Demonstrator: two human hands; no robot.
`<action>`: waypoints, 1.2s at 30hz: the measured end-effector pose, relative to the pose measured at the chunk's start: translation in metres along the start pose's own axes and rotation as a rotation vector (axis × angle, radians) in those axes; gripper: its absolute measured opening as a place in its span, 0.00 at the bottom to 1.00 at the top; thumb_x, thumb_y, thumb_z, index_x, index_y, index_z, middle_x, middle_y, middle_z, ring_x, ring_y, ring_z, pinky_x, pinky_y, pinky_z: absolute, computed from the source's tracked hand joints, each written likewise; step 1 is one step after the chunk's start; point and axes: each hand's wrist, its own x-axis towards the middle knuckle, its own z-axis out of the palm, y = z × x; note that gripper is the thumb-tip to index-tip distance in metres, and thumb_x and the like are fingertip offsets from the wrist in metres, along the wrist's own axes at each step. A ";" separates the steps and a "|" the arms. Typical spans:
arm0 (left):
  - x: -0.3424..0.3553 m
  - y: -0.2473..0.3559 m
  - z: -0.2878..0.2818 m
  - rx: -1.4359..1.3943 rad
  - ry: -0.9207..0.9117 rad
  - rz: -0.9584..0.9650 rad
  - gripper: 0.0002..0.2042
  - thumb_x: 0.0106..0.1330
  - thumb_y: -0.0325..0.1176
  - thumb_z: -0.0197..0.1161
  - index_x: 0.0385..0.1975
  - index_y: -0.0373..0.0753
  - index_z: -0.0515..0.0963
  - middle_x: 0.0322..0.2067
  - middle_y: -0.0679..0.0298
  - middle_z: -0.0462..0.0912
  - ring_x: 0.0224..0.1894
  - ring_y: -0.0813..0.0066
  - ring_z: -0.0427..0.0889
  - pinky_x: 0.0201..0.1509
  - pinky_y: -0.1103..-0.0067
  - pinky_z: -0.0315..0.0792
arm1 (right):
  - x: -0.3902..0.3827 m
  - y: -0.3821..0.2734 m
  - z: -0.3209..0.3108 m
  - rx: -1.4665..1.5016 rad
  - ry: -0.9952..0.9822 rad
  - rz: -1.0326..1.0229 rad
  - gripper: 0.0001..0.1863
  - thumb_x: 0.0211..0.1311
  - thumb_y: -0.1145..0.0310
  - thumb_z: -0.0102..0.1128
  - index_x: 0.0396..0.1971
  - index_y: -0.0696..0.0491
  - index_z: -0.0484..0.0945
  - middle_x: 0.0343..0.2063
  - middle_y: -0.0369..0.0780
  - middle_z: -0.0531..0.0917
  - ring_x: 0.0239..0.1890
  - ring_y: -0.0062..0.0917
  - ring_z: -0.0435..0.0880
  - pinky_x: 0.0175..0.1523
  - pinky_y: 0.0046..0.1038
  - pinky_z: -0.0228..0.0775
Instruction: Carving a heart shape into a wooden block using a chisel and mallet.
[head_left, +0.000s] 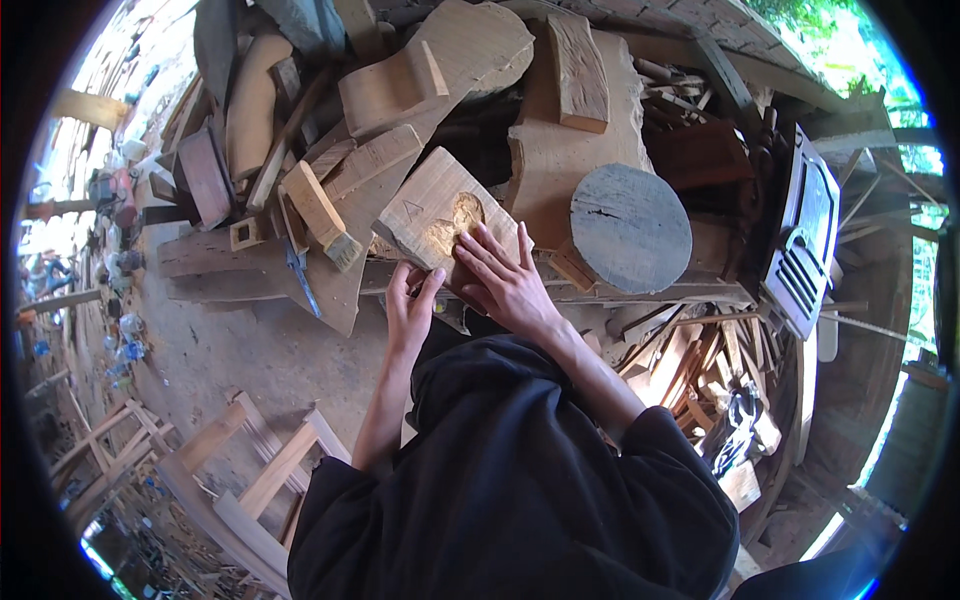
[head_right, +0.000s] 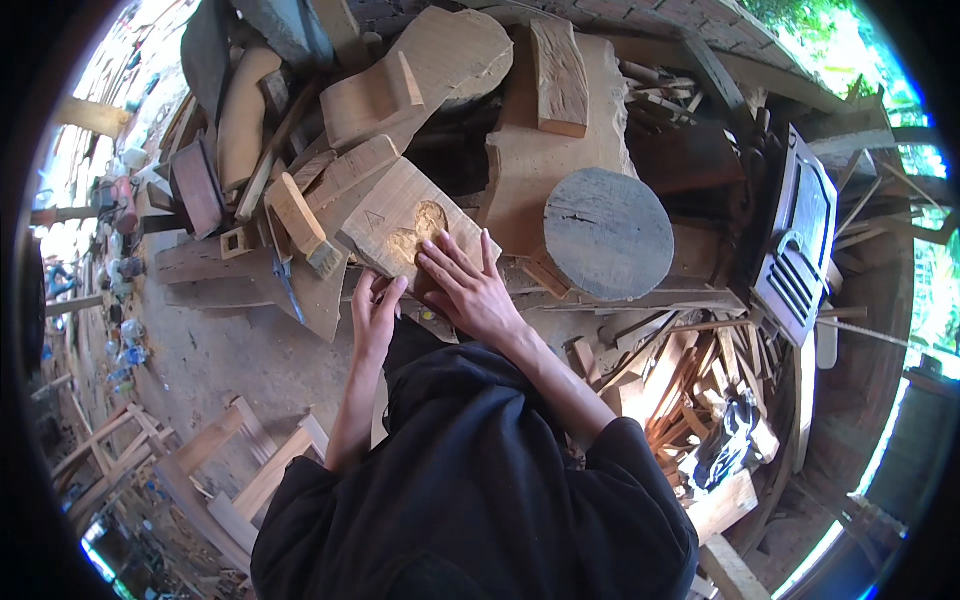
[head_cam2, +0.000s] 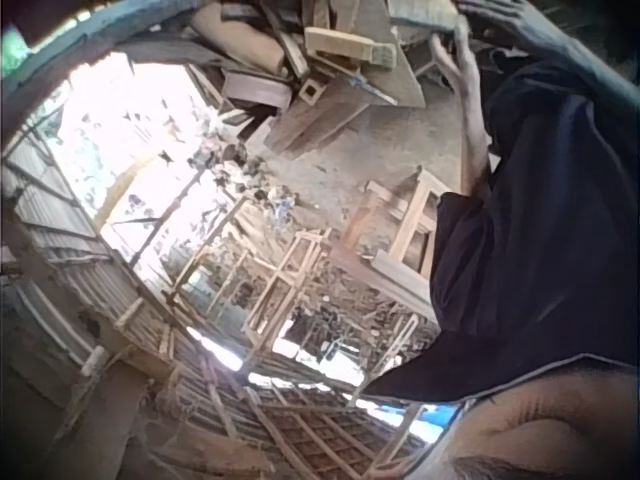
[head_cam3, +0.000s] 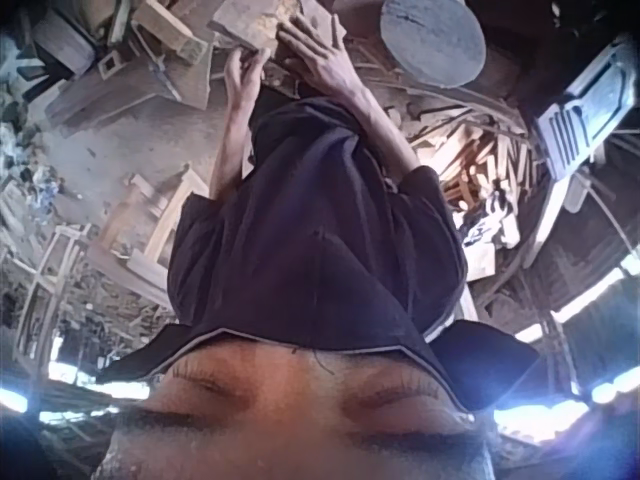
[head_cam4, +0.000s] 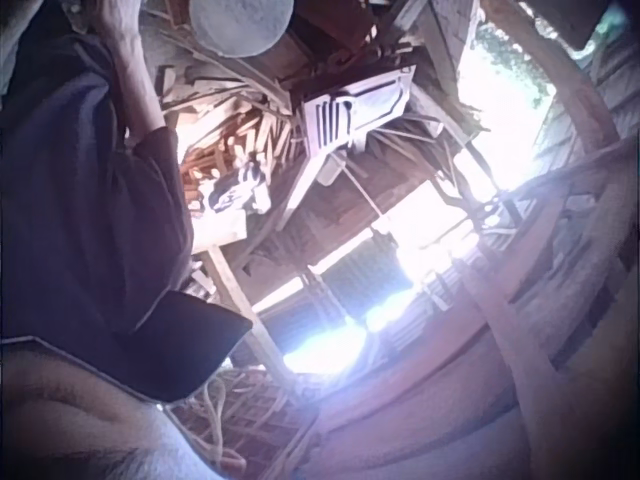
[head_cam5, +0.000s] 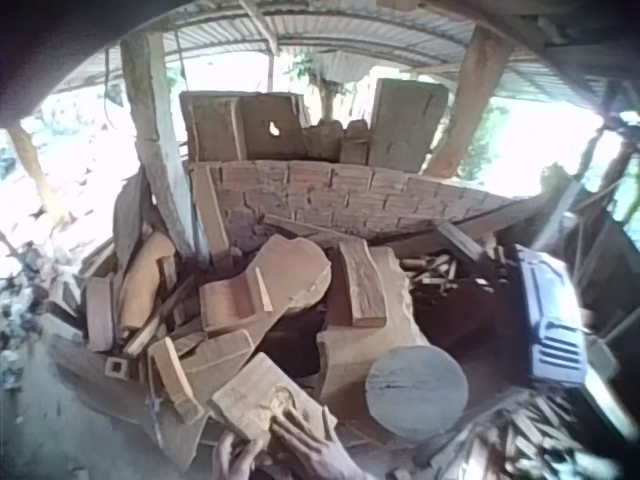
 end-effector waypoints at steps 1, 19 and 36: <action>-0.001 -0.002 0.000 0.009 -0.015 -0.003 0.08 0.73 0.31 0.65 0.41 0.34 0.76 0.33 0.67 0.83 0.32 0.89 0.74 0.34 0.83 0.70 | -0.002 -0.001 0.000 0.003 0.009 0.016 0.36 0.69 0.56 0.61 0.73 0.51 0.64 0.76 0.47 0.59 0.80 0.39 0.51 0.79 0.60 0.24; -0.001 0.035 0.000 0.475 -0.245 0.328 0.08 0.72 0.31 0.65 0.42 0.31 0.79 0.26 0.70 0.77 0.23 0.86 0.70 0.27 0.84 0.64 | -0.061 0.057 0.035 1.460 0.327 0.697 0.31 0.81 0.46 0.45 0.63 0.59 0.73 0.45 0.35 0.84 0.48 0.16 0.80 0.56 0.22 0.73; 0.010 0.057 -0.093 0.104 -0.618 0.036 0.15 0.72 0.39 0.67 0.49 0.33 0.82 0.24 0.76 0.77 0.22 0.92 0.68 0.24 0.88 0.60 | -0.052 -0.157 0.065 1.508 0.959 0.765 0.17 0.66 0.63 0.71 0.47 0.60 0.83 0.39 0.36 0.88 0.40 0.18 0.85 0.47 0.23 0.78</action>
